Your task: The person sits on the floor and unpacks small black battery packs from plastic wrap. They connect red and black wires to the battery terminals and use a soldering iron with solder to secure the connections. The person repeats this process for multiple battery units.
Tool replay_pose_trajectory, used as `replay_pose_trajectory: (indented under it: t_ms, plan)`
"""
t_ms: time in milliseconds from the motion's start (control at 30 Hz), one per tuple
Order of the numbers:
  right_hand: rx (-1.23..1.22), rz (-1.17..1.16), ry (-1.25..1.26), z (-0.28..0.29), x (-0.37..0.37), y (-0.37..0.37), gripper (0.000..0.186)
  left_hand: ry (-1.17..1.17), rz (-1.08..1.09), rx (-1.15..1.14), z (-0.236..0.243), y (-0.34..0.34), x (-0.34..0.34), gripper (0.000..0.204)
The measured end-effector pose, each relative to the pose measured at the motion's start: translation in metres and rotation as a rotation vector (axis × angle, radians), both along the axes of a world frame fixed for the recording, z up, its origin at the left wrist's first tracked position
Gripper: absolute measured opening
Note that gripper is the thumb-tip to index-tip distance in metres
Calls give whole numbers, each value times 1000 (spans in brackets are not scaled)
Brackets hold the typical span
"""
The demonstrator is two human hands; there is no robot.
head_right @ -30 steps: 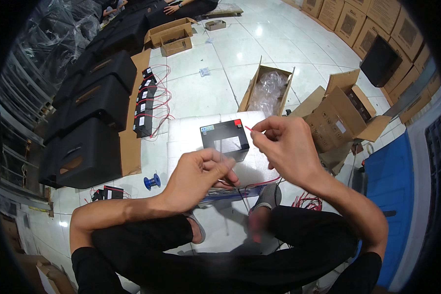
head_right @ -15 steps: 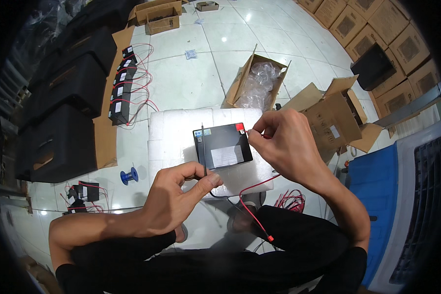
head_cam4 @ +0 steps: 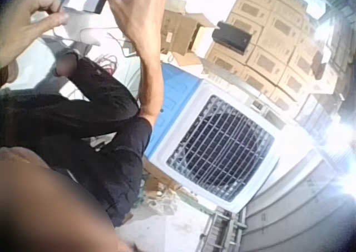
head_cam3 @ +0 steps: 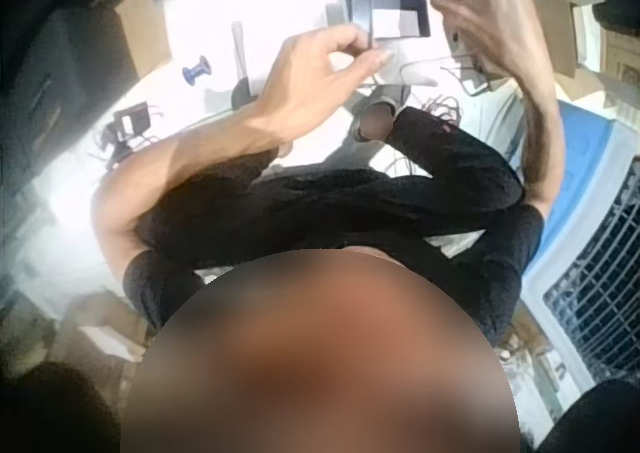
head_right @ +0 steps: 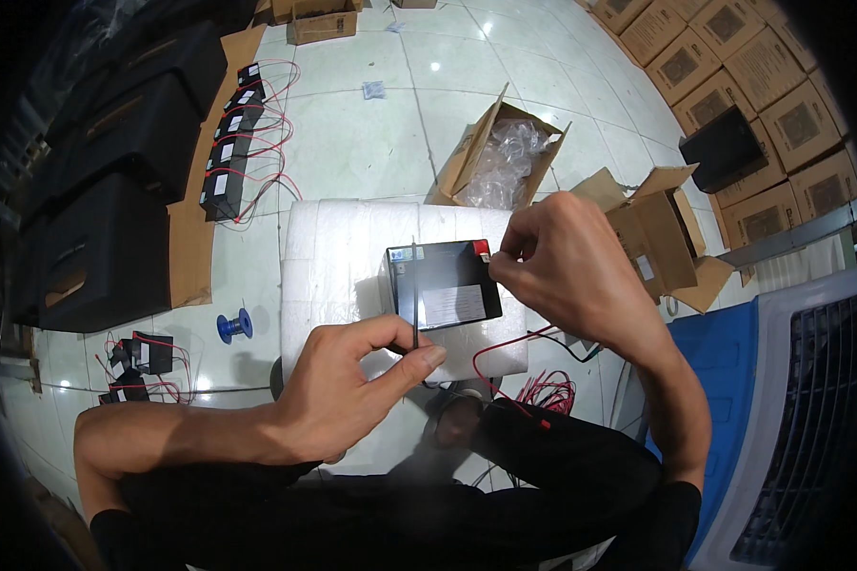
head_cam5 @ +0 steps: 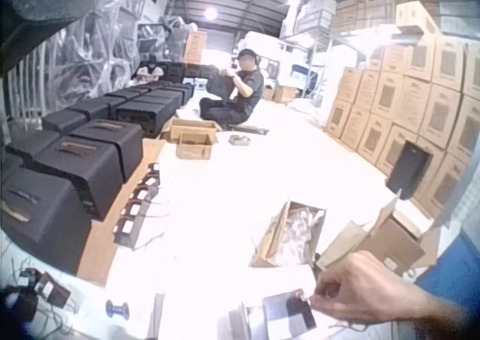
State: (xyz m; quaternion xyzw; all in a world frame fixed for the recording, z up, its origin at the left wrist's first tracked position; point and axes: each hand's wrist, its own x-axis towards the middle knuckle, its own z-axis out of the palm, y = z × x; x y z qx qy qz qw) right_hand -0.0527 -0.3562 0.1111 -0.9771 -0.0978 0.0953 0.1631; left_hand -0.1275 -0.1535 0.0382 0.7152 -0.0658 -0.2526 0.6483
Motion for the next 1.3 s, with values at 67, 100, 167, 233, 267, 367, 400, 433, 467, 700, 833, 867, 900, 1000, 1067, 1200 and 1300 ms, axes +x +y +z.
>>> replay_pose_trajectory:
  t_ms: [67, 100, 167, 233, 267, 367, 400, 433, 467, 700, 833, 867, 900, 1000, 1067, 1200, 1300]
  plan:
    - [-33, 72, -1, 2, 6, 4, 20, -56, 8, 9, 0, 0, 1, 24]
    - [-61, 86, 6, 3, 9, 5, 20, -66, 7, 14, 0, 0, 1, 24]
    - [-86, 81, 54, 5, 12, 7, 19, -44, -14, 31, -1, 0, 1, 24]
    - [-94, 72, 69, 7, 11, 7, 19, -1, -39, 44, -1, 2, 1, 24]
    - [-85, 81, 58, 9, 10, 7, 19, -2, -37, 49, -2, 2, 1, 24]
    - [-75, 52, 44, 8, 4, 8, 19, -60, -4, 27, -5, 1, 1, 25]
    - [-75, 32, 42, 7, 1, 8, 20, -84, 4, 21, -6, 0, 1, 25]
    - [-63, 34, 31, 6, -1, 8, 20, -69, -5, 36, -6, -1, 1, 25]
    - [-50, 34, 19, 5, -2, 8, 20, -102, 8, 18, -7, -1, 1, 26]
    - [-64, 83, -47, -3, -12, 5, 18, -76, -3, 22, -3, 1, 1, 28]
    - [-50, 84, -81, -10, -15, 3, 20, -79, -15, 21, -7, 0, 1, 28]
    - [-62, 82, -74, -11, -14, 2, 20, -137, 3, 6, -8, -1, 1, 28]
    - [-73, 82, -67, -11, -14, 1, 20, -194, 21, -9, -9, -2, 1, 28]
    - [-77, 102, -99, -14, -14, -1, 20, -227, 42, -24, -11, -3, 0, 28]
    - [-5, 162, -170, -18, -15, -1, 13, -226, 44, -16, -11, -3, 0, 28]
    - [-3, 232, -299, -28, -19, -4, 8, -238, 41, -3, -12, -2, 0, 28]
    - [-39, 265, -349, -34, -22, -9, 9, -249, 47, -10, -12, -2, 0, 29]
